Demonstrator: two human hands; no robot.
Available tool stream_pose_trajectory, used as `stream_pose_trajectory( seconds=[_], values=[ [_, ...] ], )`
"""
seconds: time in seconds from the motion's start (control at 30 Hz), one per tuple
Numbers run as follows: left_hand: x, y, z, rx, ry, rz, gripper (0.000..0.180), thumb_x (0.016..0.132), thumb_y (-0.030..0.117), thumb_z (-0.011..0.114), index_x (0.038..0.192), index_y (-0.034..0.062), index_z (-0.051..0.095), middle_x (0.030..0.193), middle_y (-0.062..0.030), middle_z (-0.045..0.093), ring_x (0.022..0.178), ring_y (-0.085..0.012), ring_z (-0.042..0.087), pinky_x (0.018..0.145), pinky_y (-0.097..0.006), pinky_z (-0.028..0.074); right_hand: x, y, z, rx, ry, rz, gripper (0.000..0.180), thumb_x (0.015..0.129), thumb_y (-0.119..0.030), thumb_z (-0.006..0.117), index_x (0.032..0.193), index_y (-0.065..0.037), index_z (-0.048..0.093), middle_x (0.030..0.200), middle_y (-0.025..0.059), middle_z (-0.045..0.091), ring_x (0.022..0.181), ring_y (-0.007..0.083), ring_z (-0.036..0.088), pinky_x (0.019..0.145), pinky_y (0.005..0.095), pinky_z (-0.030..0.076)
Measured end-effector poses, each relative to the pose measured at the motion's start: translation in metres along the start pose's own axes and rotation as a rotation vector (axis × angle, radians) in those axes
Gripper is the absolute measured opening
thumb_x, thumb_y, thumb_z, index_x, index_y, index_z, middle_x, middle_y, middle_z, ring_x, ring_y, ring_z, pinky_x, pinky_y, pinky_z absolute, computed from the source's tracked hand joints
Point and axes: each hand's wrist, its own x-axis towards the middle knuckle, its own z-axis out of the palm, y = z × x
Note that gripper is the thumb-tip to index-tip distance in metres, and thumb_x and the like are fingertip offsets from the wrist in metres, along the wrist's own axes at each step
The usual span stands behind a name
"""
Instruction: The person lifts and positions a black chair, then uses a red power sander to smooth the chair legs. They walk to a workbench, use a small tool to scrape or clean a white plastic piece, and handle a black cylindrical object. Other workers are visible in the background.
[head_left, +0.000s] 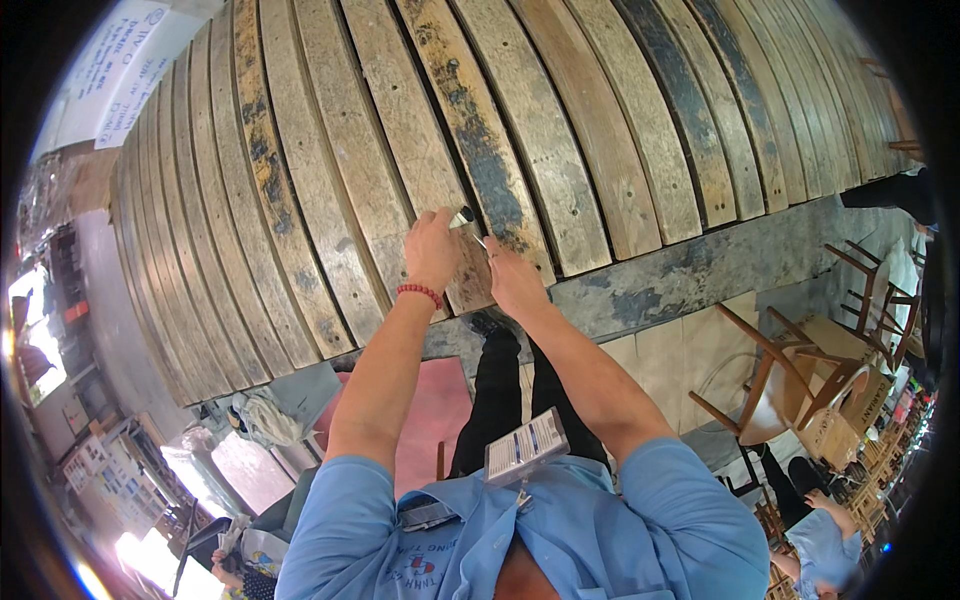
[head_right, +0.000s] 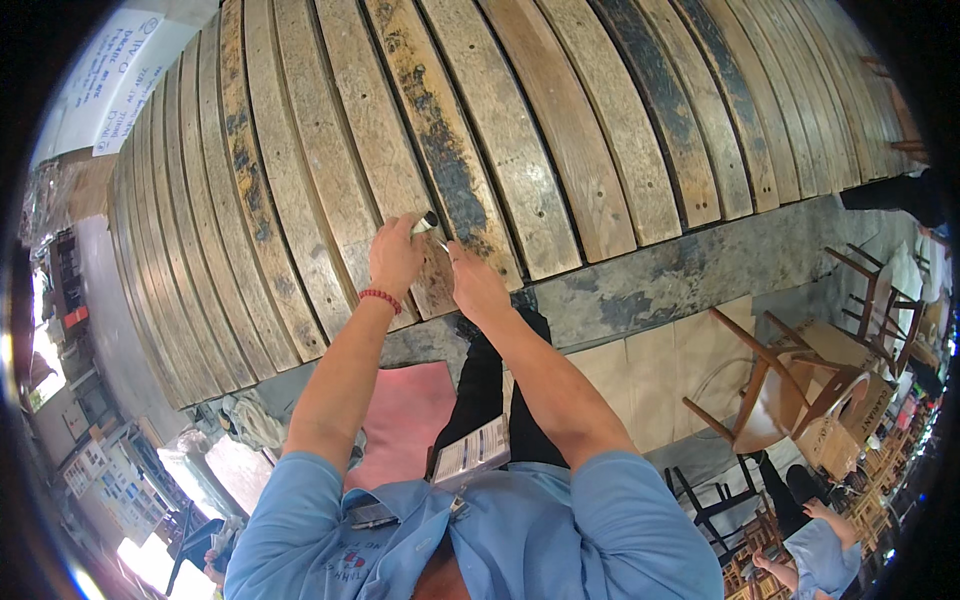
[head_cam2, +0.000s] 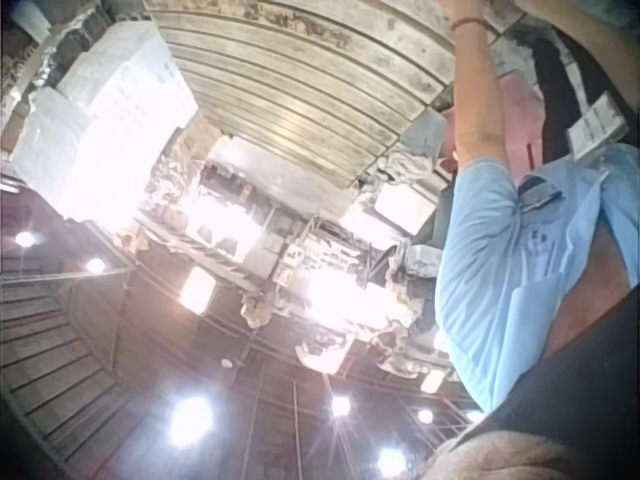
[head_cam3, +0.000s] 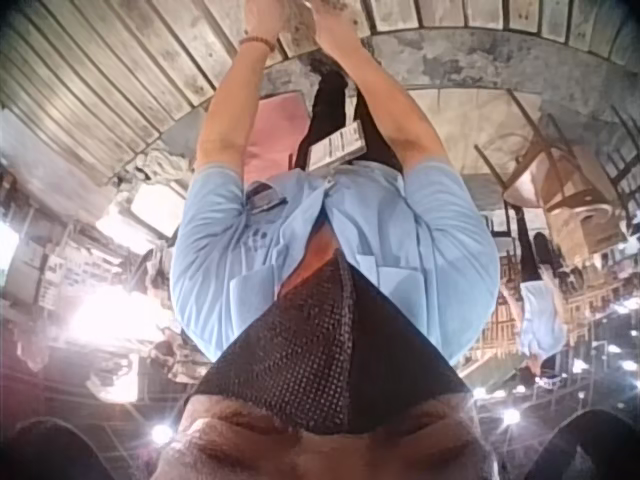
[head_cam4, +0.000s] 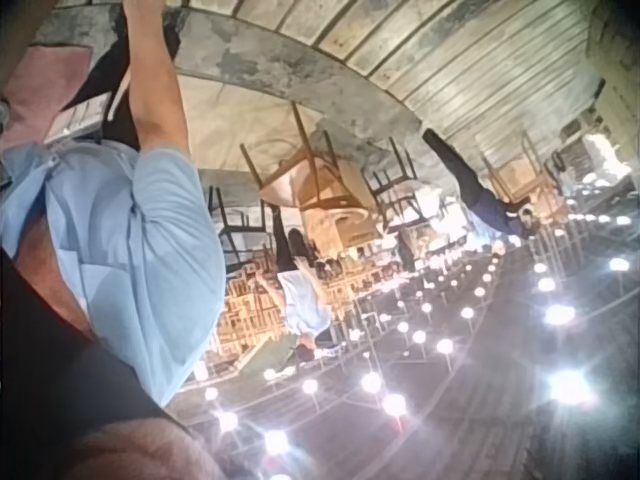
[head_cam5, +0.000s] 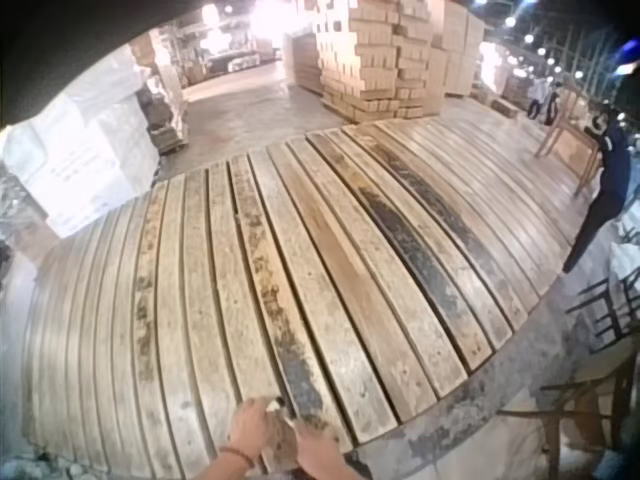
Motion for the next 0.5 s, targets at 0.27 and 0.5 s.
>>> stream_pose_trajectory(
  seconds=[0.27,0.5],
  values=[
    [0.001,-0.010,0.010,-0.035,0.060,0.047,0.029,0.089,0.013,0.066,0.117,0.0091,0.065,0.108,-0.0140,0.064,0.106,-0.0349,0.060,0.088,-0.047,0.048,0.012,-0.005,0.011,0.022,0.068,-0.016,0.041,0.092,-0.003,0.053,0.133,0.000,0.049,0.101,0.0222,0.068,0.090,0.0395,0.068,0.074,0.0476,0.057],
    [0.002,-0.013,0.012,-0.032,-0.008,0.031,0.031,0.090,0.015,0.064,0.120,0.0086,0.064,0.112,-0.0126,0.065,0.111,-0.0328,0.059,0.091,-0.047,0.046,0.009,-0.007,0.011,-0.016,0.042,0.044,0.036,0.096,-0.006,0.050,0.131,-0.001,0.050,0.099,0.0228,0.068,0.089,0.0398,0.068,0.073,0.0479,0.057]
  ],
)
